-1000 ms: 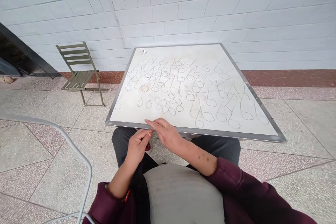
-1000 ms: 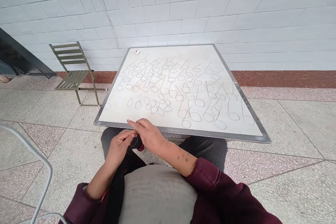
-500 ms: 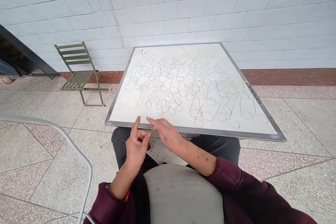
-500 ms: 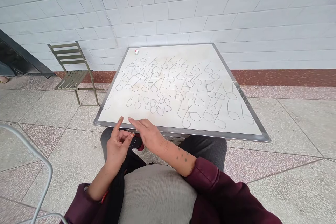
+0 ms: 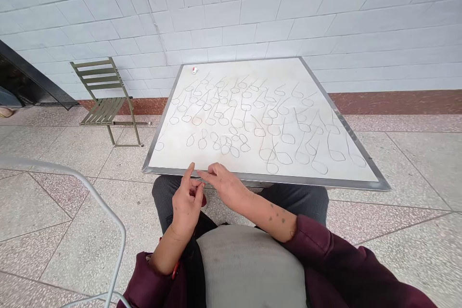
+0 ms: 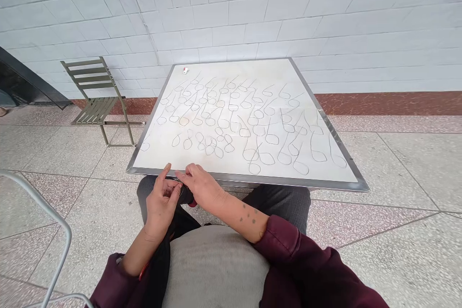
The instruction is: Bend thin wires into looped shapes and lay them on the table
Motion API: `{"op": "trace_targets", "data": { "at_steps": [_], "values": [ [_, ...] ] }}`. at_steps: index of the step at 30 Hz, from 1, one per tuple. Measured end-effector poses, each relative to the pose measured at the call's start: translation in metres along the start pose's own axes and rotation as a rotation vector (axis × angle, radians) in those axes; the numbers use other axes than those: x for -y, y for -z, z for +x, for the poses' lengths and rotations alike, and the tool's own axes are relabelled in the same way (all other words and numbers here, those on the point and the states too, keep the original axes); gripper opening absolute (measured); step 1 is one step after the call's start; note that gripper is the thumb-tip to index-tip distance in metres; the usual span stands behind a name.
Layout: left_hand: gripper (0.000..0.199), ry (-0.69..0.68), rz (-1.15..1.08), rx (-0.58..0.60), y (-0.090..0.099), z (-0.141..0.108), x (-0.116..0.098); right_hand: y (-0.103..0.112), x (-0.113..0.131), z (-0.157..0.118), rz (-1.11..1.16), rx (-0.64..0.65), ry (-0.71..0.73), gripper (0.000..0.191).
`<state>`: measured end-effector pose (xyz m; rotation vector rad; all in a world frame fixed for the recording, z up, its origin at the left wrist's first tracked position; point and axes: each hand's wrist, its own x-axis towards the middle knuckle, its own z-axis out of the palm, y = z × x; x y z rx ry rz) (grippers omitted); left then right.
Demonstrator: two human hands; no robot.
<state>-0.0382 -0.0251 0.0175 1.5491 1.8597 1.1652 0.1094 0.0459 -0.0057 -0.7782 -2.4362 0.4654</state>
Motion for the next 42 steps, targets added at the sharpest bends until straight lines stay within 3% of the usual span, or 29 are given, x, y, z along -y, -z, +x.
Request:
{"op": "trace_targets", "data": {
  "at_steps": [8, 14, 18, 24, 29, 32, 38, 42],
  "values": [
    [0.056, 0.097, -0.181, 0.008, -0.008, 0.001, 0.005, -0.001, 0.007, 0.002, -0.124, 0.023, -0.085, 0.042],
    [0.051, 0.069, -0.154, 0.002, -0.012, 0.002, 0.010, -0.002, 0.010, 0.004, -0.201, 0.069, -0.104, 0.015],
    [0.047, -0.011, -0.063, -0.048, -0.012, 0.003, 0.017, 0.000, 0.010, 0.004, -0.153, 0.041, -0.090, 0.017],
    [0.045, -0.053, -0.071, -0.035, -0.011, 0.002, 0.022, 0.004, 0.012, 0.004, -0.119, 0.006, -0.040, 0.024],
    [0.048, 0.022, -0.194, -0.050, -0.011, 0.000, 0.016, 0.007, 0.013, 0.006, 0.126, -0.136, -0.086, 0.035],
    [0.050, 0.118, -0.361, -0.043, -0.010, 0.001, 0.009, 0.010, 0.013, 0.008, 0.294, -0.204, -0.152, 0.028],
    [0.053, 0.269, -0.605, -0.019, -0.009, 0.004, 0.001, 0.011, 0.011, 0.009, 0.663, -0.119, -0.409, 0.010],
    [0.054, 0.291, -0.630, 0.002, -0.007, 0.004, 0.000, 0.010, 0.011, 0.009, 0.833, -0.075, -0.442, 0.009]
  ]
}}
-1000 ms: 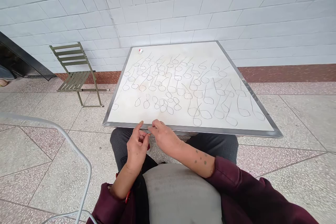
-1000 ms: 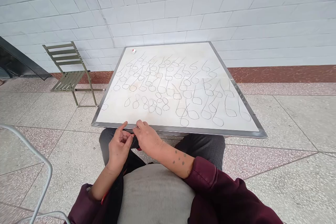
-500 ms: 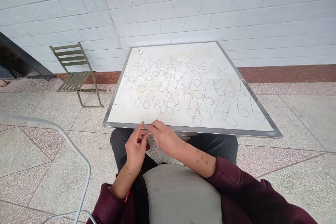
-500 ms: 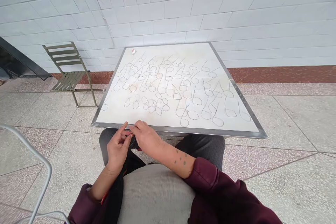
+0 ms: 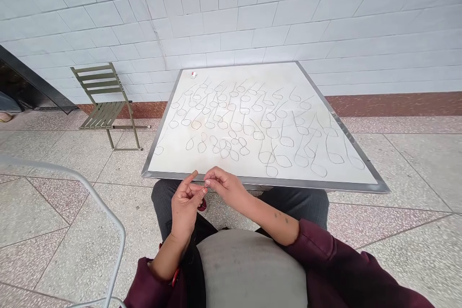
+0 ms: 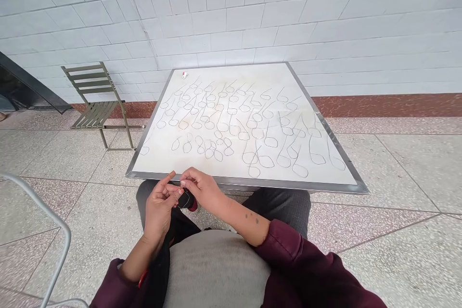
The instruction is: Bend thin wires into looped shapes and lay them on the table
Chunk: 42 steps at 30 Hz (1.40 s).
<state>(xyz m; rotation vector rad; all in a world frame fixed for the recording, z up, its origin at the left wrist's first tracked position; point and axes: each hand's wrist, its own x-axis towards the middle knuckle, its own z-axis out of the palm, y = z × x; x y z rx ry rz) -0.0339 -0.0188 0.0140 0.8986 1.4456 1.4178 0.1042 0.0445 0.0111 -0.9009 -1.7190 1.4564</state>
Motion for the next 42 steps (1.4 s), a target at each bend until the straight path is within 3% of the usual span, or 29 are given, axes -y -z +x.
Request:
{"op": "trace_targets", "data": {
  "at_steps": [5, 15, 21, 29, 34, 42],
  "values": [
    [0.053, -0.002, -0.008, -0.003, 0.001, 0.000, -0.001, -0.003, 0.004, -0.002, -0.007, -0.021, -0.016, 0.012],
    [0.054, 0.070, -0.094, 0.050, -0.006, 0.000, 0.006, -0.012, -0.001, 0.001, -0.270, -0.103, 0.184, 0.015],
    [0.044, 0.084, -0.151, 0.061, -0.005, 0.001, 0.011, -0.008, 0.002, 0.002, -0.176, -0.032, 0.179, 0.029],
    [0.042, 0.080, -0.181, 0.086, -0.007, 0.001, 0.012, -0.006, 0.001, 0.006, -0.411, 0.005, 0.207, 0.023],
    [0.049, 0.047, -0.201, -0.013, -0.004, 0.003, 0.010, -0.004, -0.006, 0.002, -0.193, -0.017, 0.178, 0.034],
    [0.050, 0.023, -0.419, -0.133, -0.006, 0.003, 0.000, -0.018, -0.017, -0.008, -0.007, 0.102, -0.061, 0.022]
  ]
}}
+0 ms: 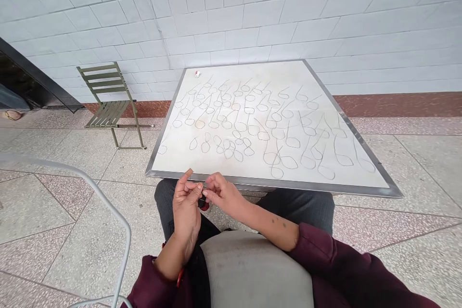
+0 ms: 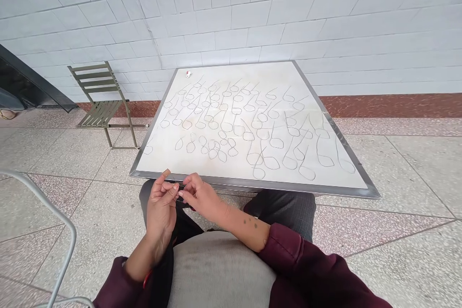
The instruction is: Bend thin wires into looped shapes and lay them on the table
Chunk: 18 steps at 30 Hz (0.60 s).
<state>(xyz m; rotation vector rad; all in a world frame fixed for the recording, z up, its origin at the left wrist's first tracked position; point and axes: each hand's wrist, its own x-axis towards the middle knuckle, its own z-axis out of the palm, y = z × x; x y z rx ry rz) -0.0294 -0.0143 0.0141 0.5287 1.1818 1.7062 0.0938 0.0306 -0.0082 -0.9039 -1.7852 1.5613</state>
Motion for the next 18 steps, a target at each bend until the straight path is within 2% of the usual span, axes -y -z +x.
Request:
{"op": "trace_targets", "data": {
  "at_steps": [4, 10, 12, 15, 18],
  "values": [
    [0.049, 0.035, -0.013, 0.000, -0.0019, -0.0014, -0.0011, -0.0057, 0.0012, -0.0028, 0.002, 0.053, 0.009, 0.014],
    [0.046, -0.050, 0.049, 0.041, 0.0047, 0.0008, 0.0062, 0.0010, -0.0032, -0.0038, -0.534, -0.021, 0.255, 0.013],
    [0.046, -0.055, 0.060, 0.049, 0.0049, 0.0009, 0.0069, 0.0024, -0.0054, -0.0039, -0.615, -0.056, 0.308, 0.014],
    [0.049, -0.041, 0.038, 0.019, 0.0021, -0.0001, 0.0042, 0.0007, -0.0069, -0.0059, -0.476, -0.081, 0.263, 0.016],
    [0.052, -0.030, 0.003, -0.020, -0.0029, -0.0021, 0.0001, -0.0043, -0.0069, -0.0087, -0.322, -0.095, 0.201, 0.039]
  ]
}}
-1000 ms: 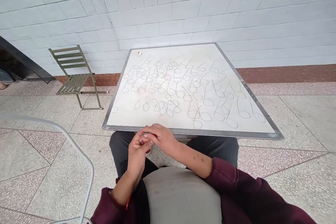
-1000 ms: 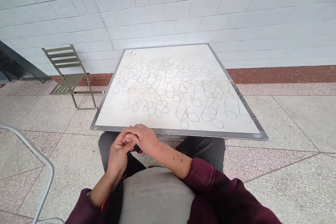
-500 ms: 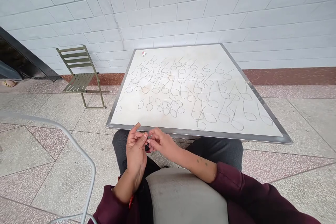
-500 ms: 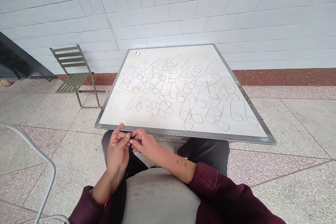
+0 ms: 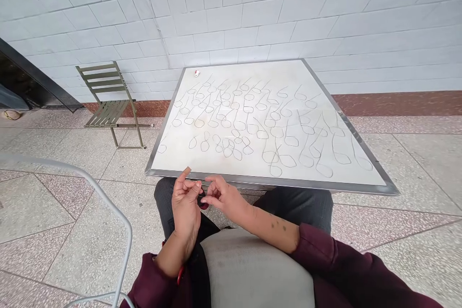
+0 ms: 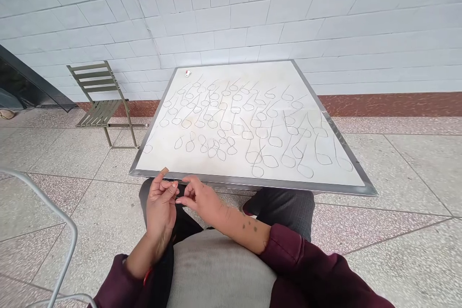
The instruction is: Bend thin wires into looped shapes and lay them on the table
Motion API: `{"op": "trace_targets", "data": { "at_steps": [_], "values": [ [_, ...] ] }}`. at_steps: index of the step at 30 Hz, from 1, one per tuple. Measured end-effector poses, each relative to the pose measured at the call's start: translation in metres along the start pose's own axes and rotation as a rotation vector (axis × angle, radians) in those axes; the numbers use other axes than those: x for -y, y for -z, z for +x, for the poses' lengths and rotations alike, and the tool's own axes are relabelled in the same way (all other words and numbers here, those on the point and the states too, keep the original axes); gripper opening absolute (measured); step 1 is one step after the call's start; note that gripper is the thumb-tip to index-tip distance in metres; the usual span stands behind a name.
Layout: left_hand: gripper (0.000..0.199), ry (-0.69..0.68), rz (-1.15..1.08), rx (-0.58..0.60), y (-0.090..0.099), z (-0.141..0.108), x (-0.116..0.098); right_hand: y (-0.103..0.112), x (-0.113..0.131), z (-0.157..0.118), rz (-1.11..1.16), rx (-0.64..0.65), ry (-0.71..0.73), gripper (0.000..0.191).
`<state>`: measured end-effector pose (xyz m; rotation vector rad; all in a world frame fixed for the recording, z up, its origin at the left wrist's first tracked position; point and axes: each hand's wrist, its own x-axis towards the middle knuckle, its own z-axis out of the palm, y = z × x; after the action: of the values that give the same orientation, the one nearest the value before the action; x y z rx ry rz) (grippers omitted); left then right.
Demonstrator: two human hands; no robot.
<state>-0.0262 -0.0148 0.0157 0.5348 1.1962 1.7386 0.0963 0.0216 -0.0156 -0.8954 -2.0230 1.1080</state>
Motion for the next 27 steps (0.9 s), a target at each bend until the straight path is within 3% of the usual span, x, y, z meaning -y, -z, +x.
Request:
{"op": "trace_targets", "data": {
  "at_steps": [12, 18, 27],
  "values": [
    [0.056, 0.045, -0.106, -0.045, -0.014, 0.003, 0.003, -0.009, -0.004, 0.002, -0.441, -0.106, 0.121, 0.031],
    [0.056, 0.051, -0.125, -0.042, -0.014, 0.005, 0.003, -0.014, -0.008, 0.001, -0.414, -0.127, 0.148, 0.038],
    [0.057, -0.015, -0.019, 0.001, -0.012, 0.002, 0.006, -0.012, -0.004, 0.002, -0.296, -0.035, 0.060, 0.037]
  ]
}}
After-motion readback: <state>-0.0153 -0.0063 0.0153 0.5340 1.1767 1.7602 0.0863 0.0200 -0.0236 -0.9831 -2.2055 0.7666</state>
